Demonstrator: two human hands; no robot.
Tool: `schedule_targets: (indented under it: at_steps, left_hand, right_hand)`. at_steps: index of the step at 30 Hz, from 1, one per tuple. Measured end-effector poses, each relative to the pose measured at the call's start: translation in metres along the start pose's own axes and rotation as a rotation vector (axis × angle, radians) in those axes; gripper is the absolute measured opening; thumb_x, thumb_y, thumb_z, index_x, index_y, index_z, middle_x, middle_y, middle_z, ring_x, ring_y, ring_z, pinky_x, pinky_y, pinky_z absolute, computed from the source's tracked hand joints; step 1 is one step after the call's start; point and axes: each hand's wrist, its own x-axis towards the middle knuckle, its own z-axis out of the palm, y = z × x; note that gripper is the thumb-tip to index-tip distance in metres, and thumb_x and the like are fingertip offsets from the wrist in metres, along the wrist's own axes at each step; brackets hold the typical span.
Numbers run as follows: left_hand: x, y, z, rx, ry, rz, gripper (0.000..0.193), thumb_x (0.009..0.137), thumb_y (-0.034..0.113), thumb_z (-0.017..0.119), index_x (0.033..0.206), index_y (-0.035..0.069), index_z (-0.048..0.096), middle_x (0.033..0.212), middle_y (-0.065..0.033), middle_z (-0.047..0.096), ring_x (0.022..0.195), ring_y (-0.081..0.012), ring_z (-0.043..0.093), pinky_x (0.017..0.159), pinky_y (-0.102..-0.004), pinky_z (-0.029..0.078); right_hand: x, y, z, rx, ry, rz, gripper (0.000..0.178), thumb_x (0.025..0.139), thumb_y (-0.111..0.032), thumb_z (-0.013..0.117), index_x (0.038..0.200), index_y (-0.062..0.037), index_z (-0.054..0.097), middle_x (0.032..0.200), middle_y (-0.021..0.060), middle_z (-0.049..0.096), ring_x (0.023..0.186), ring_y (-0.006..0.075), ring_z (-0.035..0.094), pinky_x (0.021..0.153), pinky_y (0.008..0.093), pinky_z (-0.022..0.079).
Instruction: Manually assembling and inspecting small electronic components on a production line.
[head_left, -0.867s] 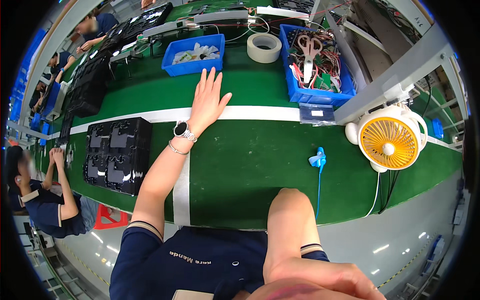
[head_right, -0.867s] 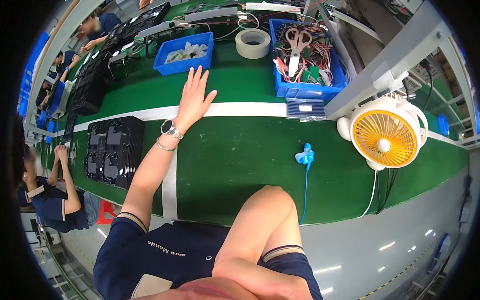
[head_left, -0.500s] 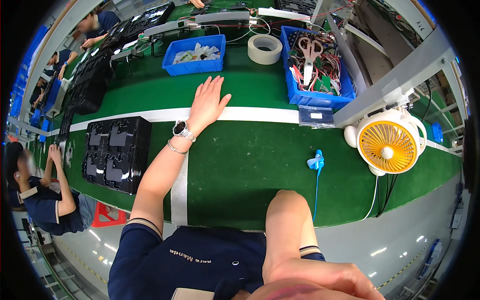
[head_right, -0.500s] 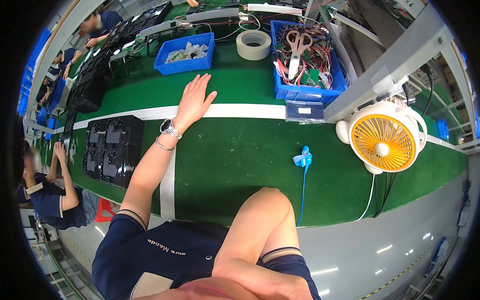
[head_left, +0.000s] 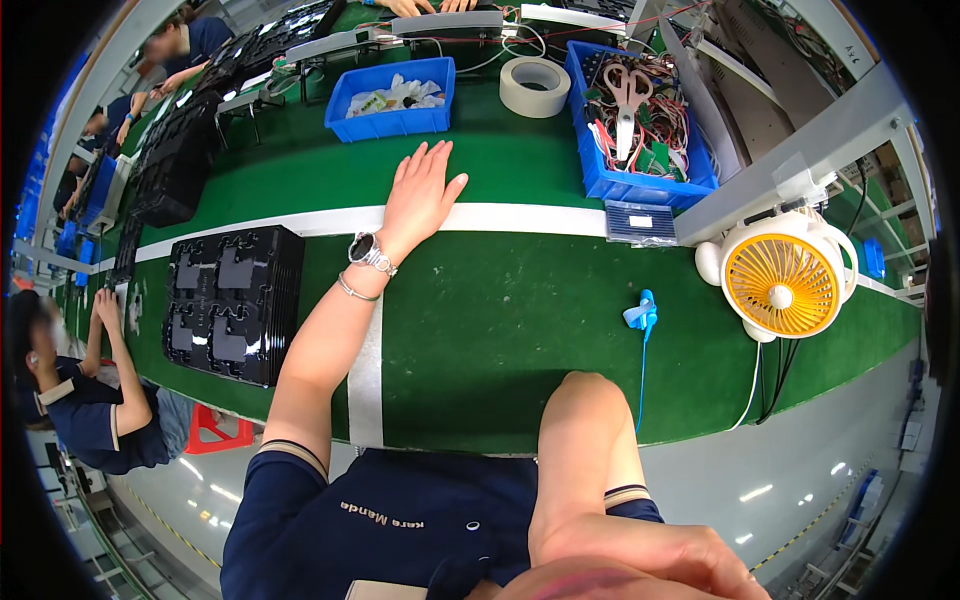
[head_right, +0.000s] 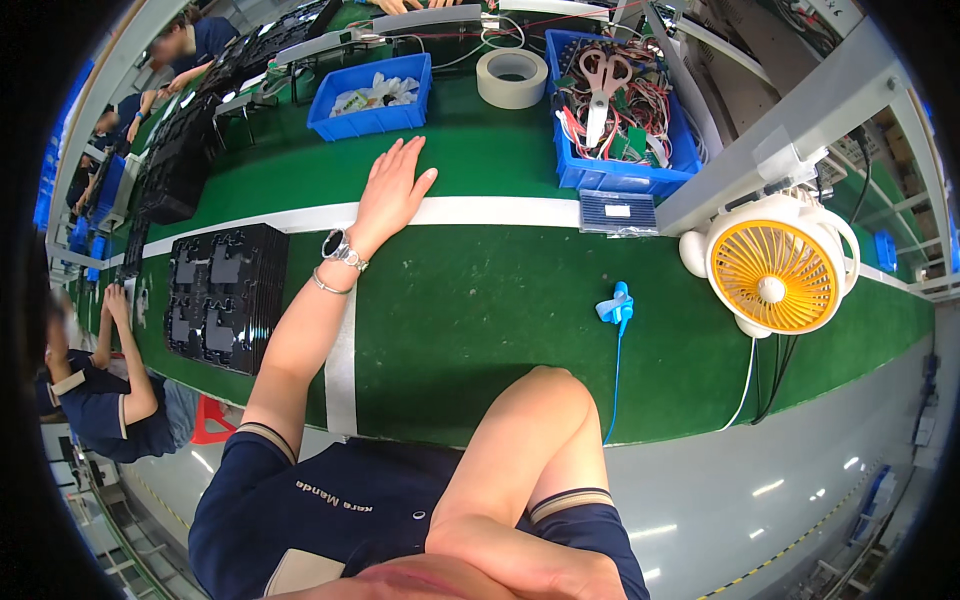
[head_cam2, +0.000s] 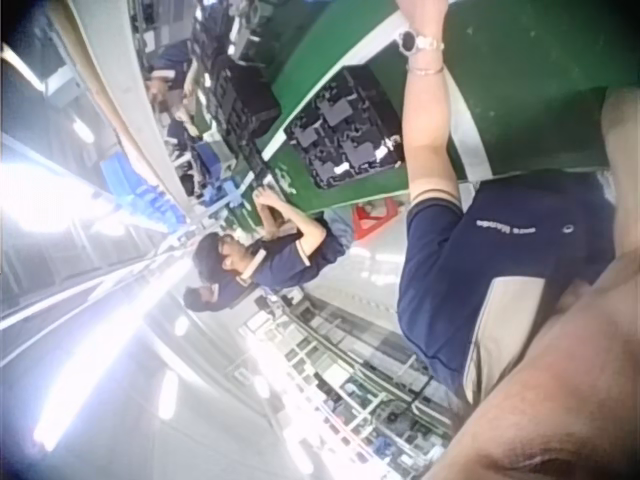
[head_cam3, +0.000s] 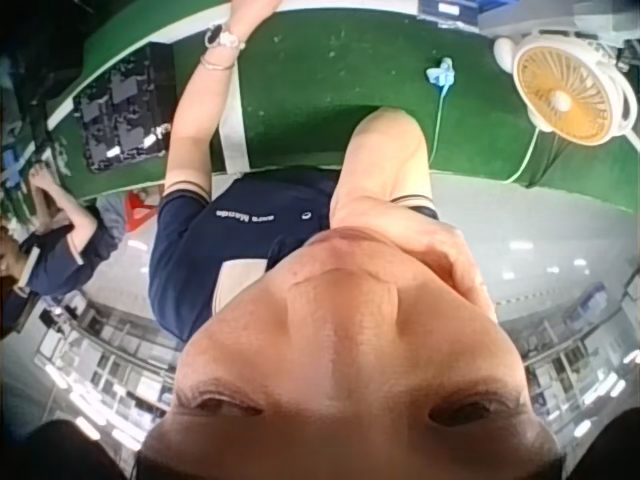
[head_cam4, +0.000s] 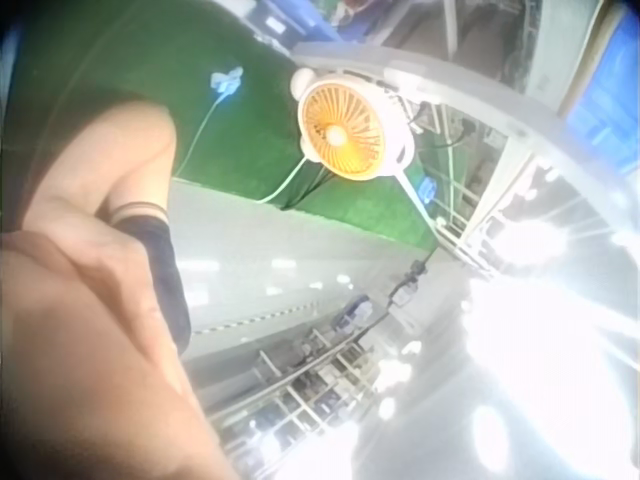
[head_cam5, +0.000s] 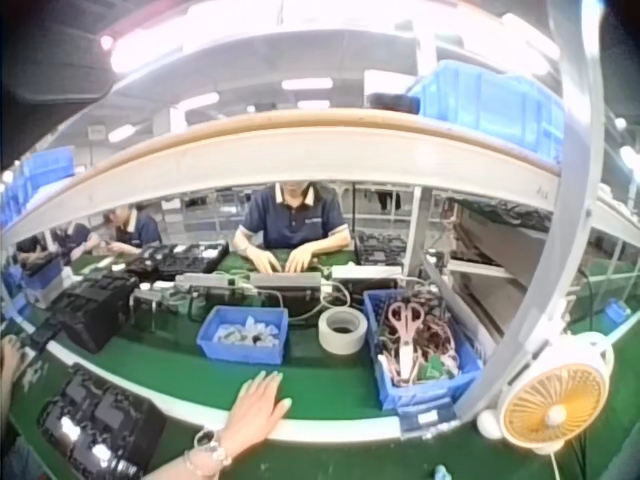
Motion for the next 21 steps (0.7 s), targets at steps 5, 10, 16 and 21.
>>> schedule_targets:
  at_steps: [5, 10, 16, 21]
  left_hand:
    - [0.0, 0.0, 0.001, 0.007, -0.004, 0.014, 0.054, 0.103, 0.038, 0.047, 0.143, 0.002, 0.046, 0.151, -0.0189, 0.045, 0.145, -0.0371, 0.035, 0.118, -0.0496, 0.027]
    - [-0.001, -0.001, 0.0, 0.023, -0.015, 0.018, 0.049, 0.103, 0.037, 0.048, 0.139, 0.004, 0.053, 0.152, -0.018, 0.045, 0.145, -0.037, 0.035, 0.118, -0.0501, 0.027]
    - [-0.001, -0.001, -0.001, 0.023, -0.011, 0.019, 0.048, 0.103, 0.036, 0.049, 0.139, 0.005, 0.052, 0.151, -0.0173, 0.045, 0.145, -0.0368, 0.035, 0.118, -0.0502, 0.027]
    - [0.001, 0.0, 0.0, 0.035, -0.016, 0.017, 0.048, 0.102, 0.036, 0.049, 0.139, 0.005, 0.052, 0.152, -0.017, 0.045, 0.144, -0.0367, 0.035, 0.118, -0.0501, 0.027]
  right_hand:
    - [-0.003, 0.007, -0.036, -0.013, -0.311, -0.15, 0.022, 0.09, 0.006, 0.056, 0.078, -0.008, 0.043, 0.076, 0.0229, 0.068, 0.052, 0.0287, 0.064, 0.044, 0.0375, 0.053]
    - [0.005, 0.013, -0.058, 0.065, -0.468, -0.182, 0.019, 0.091, 0.006, 0.055, 0.081, -0.0071, 0.044, 0.078, 0.0236, 0.067, 0.056, 0.0292, 0.064, 0.047, 0.0385, 0.053]
    - [0.008, 0.012, -0.063, 0.102, -0.512, -0.179, 0.016, 0.091, 0.005, 0.054, 0.085, -0.006, 0.044, 0.081, 0.0244, 0.065, 0.061, 0.0299, 0.063, 0.052, 0.0397, 0.053]
    - [0.008, 0.012, -0.063, 0.141, -0.519, -0.151, 0.014, 0.092, 0.005, 0.053, 0.088, -0.0051, 0.044, 0.084, 0.0251, 0.064, 0.066, 0.0305, 0.063, 0.056, 0.0407, 0.053]
